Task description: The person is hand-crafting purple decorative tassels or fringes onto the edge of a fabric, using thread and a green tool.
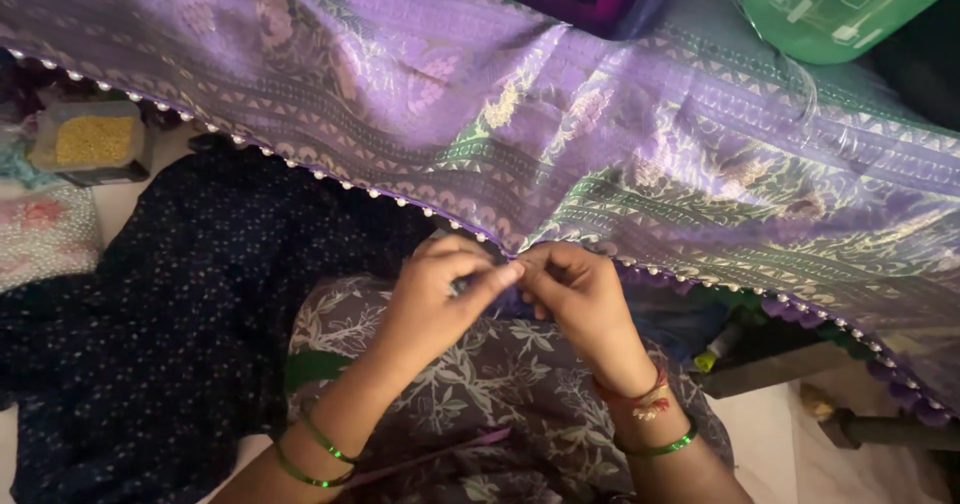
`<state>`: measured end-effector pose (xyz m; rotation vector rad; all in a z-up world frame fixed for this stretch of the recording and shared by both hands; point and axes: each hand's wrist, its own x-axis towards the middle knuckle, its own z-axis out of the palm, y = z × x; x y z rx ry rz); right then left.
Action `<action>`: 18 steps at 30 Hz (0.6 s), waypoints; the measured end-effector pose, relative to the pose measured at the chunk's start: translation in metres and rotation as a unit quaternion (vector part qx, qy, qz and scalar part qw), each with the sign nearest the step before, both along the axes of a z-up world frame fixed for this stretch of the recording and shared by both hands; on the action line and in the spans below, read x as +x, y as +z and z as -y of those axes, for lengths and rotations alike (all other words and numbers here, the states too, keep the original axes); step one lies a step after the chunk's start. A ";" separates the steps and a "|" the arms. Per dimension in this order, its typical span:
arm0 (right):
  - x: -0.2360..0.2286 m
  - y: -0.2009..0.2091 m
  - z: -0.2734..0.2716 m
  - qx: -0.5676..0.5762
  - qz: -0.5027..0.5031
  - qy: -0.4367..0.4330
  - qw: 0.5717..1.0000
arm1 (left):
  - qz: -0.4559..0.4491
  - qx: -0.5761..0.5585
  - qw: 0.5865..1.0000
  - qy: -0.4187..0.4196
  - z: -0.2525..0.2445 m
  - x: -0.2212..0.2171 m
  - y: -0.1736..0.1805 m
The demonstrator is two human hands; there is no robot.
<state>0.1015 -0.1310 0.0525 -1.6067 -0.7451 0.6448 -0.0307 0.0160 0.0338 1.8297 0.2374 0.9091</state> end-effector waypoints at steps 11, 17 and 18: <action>-0.001 0.001 -0.001 -0.014 0.001 -0.008 1.000 | -0.057 -0.034 0.997 0.027 -0.014 -0.009 0.008; -0.005 0.002 -0.001 -0.034 0.042 -0.035 0.998 | 0.017 -0.230 0.959 -0.164 -0.004 -0.005 0.007; -0.007 0.003 -0.001 -0.033 0.035 -0.038 0.998 | 0.007 -0.250 0.953 -0.168 -0.003 -0.004 0.002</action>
